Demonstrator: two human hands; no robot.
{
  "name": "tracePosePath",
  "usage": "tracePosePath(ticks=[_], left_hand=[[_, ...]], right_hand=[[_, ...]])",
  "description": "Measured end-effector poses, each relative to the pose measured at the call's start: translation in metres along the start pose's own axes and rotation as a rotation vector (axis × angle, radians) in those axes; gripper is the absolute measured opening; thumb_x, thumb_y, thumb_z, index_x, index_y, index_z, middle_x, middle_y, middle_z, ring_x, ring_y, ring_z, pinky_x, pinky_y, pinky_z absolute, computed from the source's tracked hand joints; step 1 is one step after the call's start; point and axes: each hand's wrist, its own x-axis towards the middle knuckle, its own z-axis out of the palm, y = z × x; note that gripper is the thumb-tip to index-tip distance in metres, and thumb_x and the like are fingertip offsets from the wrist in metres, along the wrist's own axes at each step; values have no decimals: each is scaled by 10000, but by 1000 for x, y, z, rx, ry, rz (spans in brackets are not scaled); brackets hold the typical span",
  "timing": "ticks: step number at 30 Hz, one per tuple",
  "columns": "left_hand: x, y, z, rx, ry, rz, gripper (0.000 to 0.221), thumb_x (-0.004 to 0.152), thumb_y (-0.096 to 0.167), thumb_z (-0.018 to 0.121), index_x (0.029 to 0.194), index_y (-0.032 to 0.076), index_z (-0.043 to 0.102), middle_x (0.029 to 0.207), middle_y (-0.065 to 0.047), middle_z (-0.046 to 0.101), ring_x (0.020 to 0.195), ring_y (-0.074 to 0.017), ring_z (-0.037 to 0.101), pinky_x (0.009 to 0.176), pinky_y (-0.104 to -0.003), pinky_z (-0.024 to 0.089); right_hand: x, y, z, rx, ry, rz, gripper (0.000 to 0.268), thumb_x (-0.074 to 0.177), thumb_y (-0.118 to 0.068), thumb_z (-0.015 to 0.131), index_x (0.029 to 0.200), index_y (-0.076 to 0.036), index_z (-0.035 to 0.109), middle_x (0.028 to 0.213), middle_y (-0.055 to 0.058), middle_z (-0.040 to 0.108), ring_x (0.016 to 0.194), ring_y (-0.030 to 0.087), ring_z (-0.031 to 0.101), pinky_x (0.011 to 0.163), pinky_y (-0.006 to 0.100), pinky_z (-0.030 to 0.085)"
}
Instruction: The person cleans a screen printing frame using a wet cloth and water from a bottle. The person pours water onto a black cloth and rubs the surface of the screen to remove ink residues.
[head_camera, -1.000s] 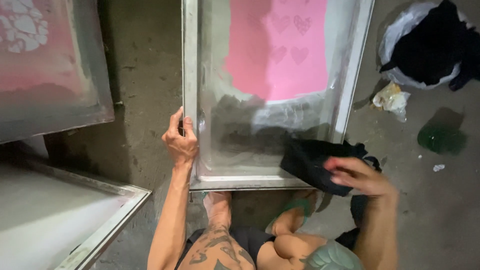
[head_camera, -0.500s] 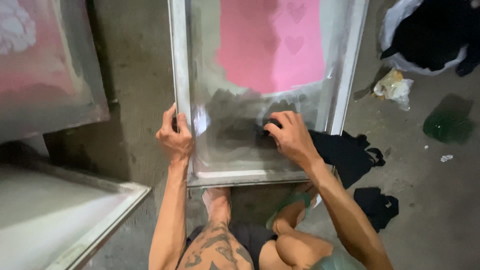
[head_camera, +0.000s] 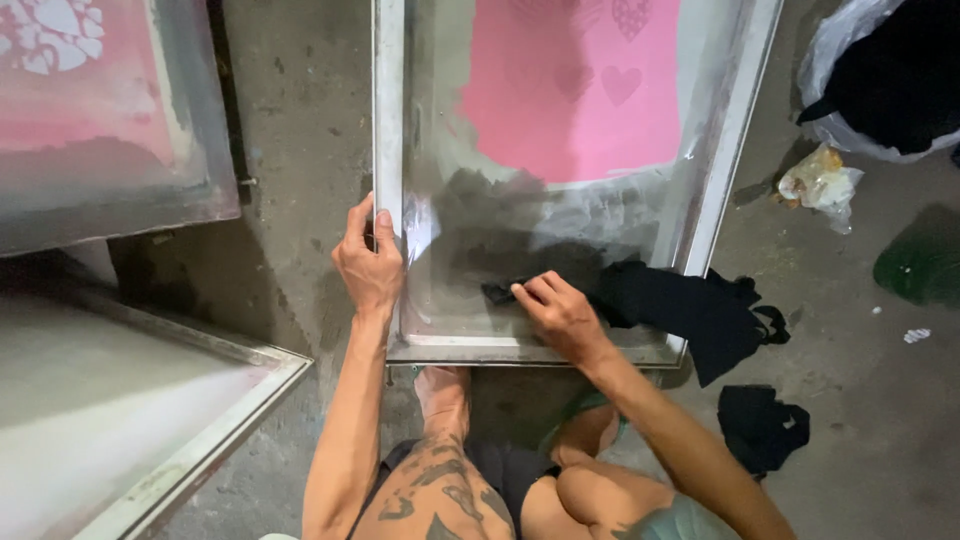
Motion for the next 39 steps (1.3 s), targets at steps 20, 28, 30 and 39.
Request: tracePosePath(ticks=[20,28,30,39], left_hand=[[4,17,0,-51,-41,-42,357,1098,302,514,1291,39,659,948,-171,751,798,-322,751,614,-416,566],[9,-4,-1,-25,-65,-15,318,1083,279,526,1254,56,676,898,-172,738,781,-338,746,598,-400,567],[4,-8,-2,-27,-57,-48,309,1080,286,546,1261,79,687,886,-162,744,776,-317,742,597,-388,564],[-14,-11,-22,34,-13,-135,286,1071,287,590,1262,113,712,888,-191,740,783,-371,727,623,-425,554]], right_hand=[[18,11,13,-237,173,59,135,952,-45,673,1051,-96,749,865,89,622,818,277,647,755,369,552],[37,-40,-22,319,153,291,279,811,17,725,1037,-137,779,945,67,736,888,247,711,846,354,579],[40,-7,-52,440,201,480,270,839,6,744,1077,-119,770,971,89,749,920,225,712,859,359,568],[50,55,-134,977,537,721,281,853,-4,814,1097,-75,693,950,-49,668,897,35,641,819,185,525]])
